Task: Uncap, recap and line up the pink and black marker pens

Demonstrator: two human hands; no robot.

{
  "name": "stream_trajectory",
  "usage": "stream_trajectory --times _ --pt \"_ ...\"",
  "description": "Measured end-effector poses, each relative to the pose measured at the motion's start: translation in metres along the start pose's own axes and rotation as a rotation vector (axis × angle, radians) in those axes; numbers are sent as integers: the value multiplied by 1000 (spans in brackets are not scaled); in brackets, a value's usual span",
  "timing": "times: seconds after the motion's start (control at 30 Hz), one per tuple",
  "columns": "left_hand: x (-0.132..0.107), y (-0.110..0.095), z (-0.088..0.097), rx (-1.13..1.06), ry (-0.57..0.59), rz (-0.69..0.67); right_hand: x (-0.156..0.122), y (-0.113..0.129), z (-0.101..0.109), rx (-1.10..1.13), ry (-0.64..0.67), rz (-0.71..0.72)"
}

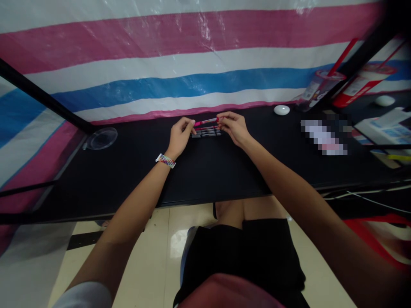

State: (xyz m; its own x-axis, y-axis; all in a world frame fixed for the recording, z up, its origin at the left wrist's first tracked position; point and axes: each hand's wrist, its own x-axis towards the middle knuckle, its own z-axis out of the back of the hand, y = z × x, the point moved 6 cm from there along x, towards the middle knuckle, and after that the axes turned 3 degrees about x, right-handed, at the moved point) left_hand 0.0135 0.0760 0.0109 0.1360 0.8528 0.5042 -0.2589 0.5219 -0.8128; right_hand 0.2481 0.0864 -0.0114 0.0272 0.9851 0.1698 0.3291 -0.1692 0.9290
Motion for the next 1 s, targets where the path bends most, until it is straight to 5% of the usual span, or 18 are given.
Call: stream_trajectory --times 0.5,1.0 --pt "1 3 5 64 -14 47 -1 2 -3 -31 -44 -29" --pt "6 24 25 -62 -193 79 1 5 9 51 -143 -48"
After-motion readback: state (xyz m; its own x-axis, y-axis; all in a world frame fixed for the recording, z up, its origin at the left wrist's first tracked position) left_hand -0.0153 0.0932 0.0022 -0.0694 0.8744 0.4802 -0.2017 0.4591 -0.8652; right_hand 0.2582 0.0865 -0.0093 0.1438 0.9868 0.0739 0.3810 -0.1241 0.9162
